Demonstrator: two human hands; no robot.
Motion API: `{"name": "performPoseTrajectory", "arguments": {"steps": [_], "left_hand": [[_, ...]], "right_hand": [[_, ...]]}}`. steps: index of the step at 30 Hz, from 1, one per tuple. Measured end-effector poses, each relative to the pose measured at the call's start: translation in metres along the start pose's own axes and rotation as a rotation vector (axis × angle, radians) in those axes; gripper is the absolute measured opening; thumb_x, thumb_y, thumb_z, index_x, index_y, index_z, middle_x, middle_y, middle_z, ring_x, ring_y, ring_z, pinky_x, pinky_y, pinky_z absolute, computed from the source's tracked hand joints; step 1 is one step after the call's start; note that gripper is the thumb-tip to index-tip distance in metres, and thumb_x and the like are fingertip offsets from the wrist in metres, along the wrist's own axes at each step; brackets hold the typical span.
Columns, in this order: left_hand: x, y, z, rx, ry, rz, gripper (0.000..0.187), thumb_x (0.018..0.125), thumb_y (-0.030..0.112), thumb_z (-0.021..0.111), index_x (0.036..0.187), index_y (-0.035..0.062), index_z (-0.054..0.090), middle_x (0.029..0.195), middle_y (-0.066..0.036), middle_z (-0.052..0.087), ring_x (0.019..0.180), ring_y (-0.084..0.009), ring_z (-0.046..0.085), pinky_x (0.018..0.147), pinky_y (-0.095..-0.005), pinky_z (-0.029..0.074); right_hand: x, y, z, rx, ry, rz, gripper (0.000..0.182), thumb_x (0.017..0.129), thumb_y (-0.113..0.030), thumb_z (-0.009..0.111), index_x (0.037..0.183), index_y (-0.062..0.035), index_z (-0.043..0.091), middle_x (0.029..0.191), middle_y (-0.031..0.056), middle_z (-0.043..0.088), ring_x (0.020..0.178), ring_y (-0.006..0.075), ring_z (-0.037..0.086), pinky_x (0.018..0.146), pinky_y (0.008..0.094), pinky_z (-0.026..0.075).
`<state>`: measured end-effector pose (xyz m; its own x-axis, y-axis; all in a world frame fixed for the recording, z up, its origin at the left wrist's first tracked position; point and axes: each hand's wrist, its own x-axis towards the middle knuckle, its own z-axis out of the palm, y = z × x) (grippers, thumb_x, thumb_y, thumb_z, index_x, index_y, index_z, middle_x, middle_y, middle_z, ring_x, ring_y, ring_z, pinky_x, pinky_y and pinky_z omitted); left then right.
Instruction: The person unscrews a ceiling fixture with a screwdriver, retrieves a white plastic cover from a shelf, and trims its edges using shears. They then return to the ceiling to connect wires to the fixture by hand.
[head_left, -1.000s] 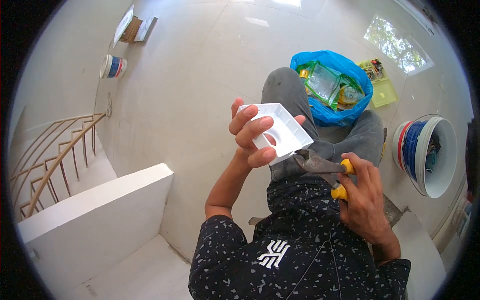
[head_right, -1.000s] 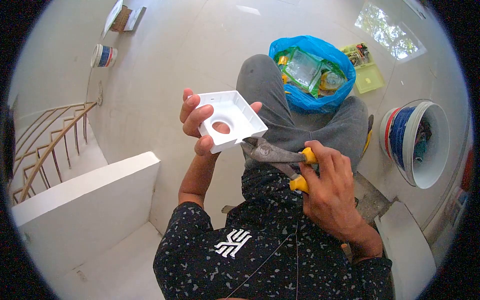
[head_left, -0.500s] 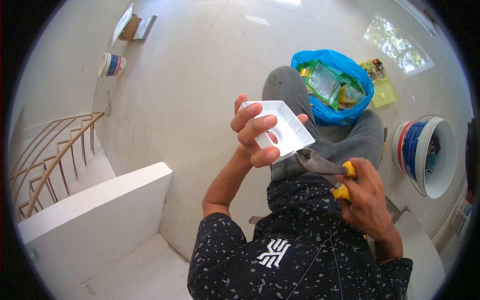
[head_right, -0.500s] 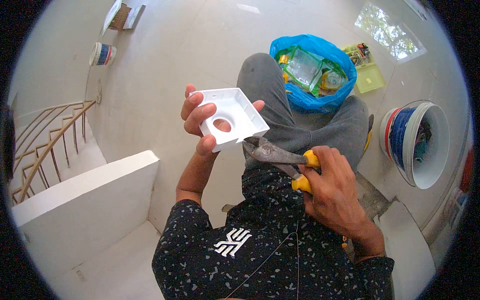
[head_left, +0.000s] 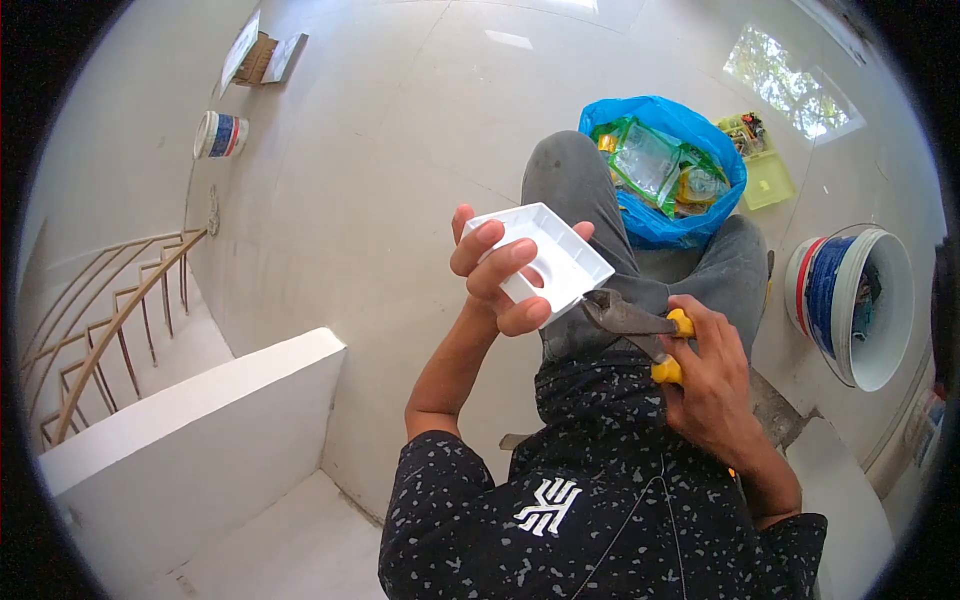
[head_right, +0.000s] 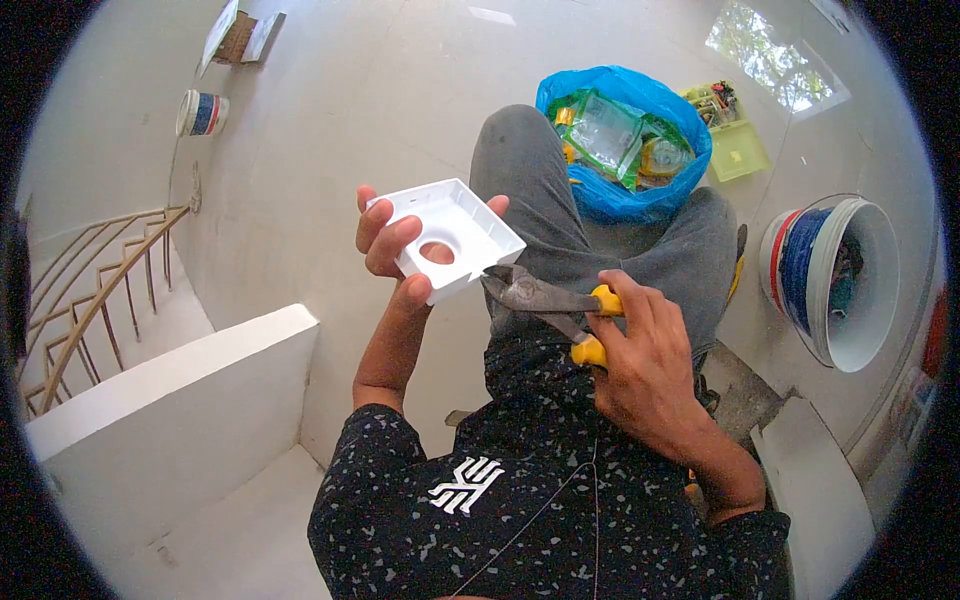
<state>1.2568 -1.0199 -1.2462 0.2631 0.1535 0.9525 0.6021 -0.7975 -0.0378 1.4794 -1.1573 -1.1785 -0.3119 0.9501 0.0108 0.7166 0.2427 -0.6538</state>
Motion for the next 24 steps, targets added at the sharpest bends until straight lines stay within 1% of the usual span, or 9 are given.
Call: {"name": "performPoseTrajectory", "arguments": {"steps": [1,4,14,17,19,20,22,23,24], "left_hand": [[0.0,0.0,0.0,0.0,0.001,0.0,0.086,0.068,0.019,0.086,0.128,0.0361,0.027,0.123,0.001,0.043,0.125,-0.0246,0.037,0.113,-0.0516,0.026],[0.001,0.0,0.002,-0.014,0.027,0.003,0.088,0.067,0.019,0.087,0.128,0.0366,0.026,0.124,0.001,0.043,0.125,-0.0245,0.037,0.113,-0.0515,0.026],[0.004,0.003,0.003,-0.067,0.052,0.004,0.091,0.066,0.019,0.087,0.129,0.0384,0.024,0.124,0.001,0.042,0.126,-0.0245,0.036,0.113,-0.0524,0.026],[0.002,0.004,0.002,-0.082,0.046,0.005,0.092,0.066,0.019,0.087,0.129,0.0386,0.024,0.124,0.001,0.042,0.126,-0.0247,0.036,0.112,-0.0525,0.027],[0.001,0.005,0.0,-0.091,0.042,0.004,0.092,0.066,0.019,0.087,0.129,0.0386,0.024,0.124,0.001,0.042,0.126,-0.0248,0.036,0.112,-0.0525,0.027],[0.001,0.004,0.0,-0.069,0.016,0.001,0.091,0.067,0.019,0.087,0.13,0.0372,0.024,0.124,0.0,0.042,0.125,-0.0254,0.037,0.112,-0.0531,0.027],[-0.001,0.006,-0.002,-0.047,-0.002,0.003,0.09,0.067,0.02,0.087,0.13,0.0358,0.024,0.124,0.0,0.041,0.125,-0.026,0.038,0.112,-0.0536,0.027],[-0.006,0.005,-0.002,-0.056,-0.037,-0.069,0.09,0.067,0.021,0.087,0.131,0.0336,0.024,0.124,-0.001,0.041,0.124,-0.0269,0.038,0.112,-0.0541,0.027],[-0.008,0.005,-0.003,-0.065,-0.075,-0.142,0.09,0.067,0.023,0.087,0.131,0.0313,0.025,0.124,-0.003,0.042,0.124,-0.0278,0.039,0.112,-0.0546,0.027]], "right_hand": [[-0.001,-0.001,-0.002,-0.018,-0.014,0.01,0.041,0.059,0.001,0.072,0.099,0.0036,0.063,0.127,0.0178,0.047,0.109,0.0348,0.051,0.089,0.0446,0.041],[0.0,-0.005,-0.008,0.002,-0.044,0.013,0.039,0.061,0.001,0.069,0.1,0.0032,0.062,0.127,0.0181,0.047,0.109,0.0347,0.051,0.09,0.0447,0.041],[-0.001,-0.003,-0.012,0.053,-0.111,0.004,0.04,0.059,0.0,0.071,0.099,0.0017,0.063,0.119,0.0169,0.049,0.103,0.0329,0.052,0.086,0.043,0.042],[-0.003,0.001,-0.012,0.034,-0.104,-0.02,0.041,0.058,-0.002,0.073,0.097,0.0016,0.063,0.111,0.0157,0.051,0.094,0.0314,0.053,0.078,0.0411,0.045],[-0.004,0.006,-0.011,0.153,-0.209,-0.002,0.038,0.06,-0.003,0.074,0.096,0.0014,0.064,0.1,0.0153,0.053,0.084,0.0318,0.054,0.07,0.0391,0.046],[-0.003,0.007,-0.008,0.152,-0.206,-0.001,0.038,0.06,-0.003,0.074,0.096,0.0014,0.064,0.1,0.0153,0.053,0.084,0.0318,0.054,0.07,0.0391,0.046],[-0.003,0.01,0.003,0.354,-0.287,0.115,0.025,0.072,-0.007,0.073,0.095,0.0011,0.064,0.102,0.0147,0.057,0.087,0.0265,0.058,0.07,0.036,0.048],[-0.002,0.013,0.006,0.348,-0.281,0.109,0.025,0.072,-0.007,0.073,0.095,0.0011,0.064,0.102,0.0147,0.057,0.087,0.0265,0.058,0.07,0.036,0.048],[-0.004,0.016,0.01,0.628,-0.216,0.2,0.023,0.079,-0.012,0.071,0.097,0.0009,0.064,0.107,0.0142,0.058,0.092,0.0235,0.059,0.075,0.0344,0.048]]}}
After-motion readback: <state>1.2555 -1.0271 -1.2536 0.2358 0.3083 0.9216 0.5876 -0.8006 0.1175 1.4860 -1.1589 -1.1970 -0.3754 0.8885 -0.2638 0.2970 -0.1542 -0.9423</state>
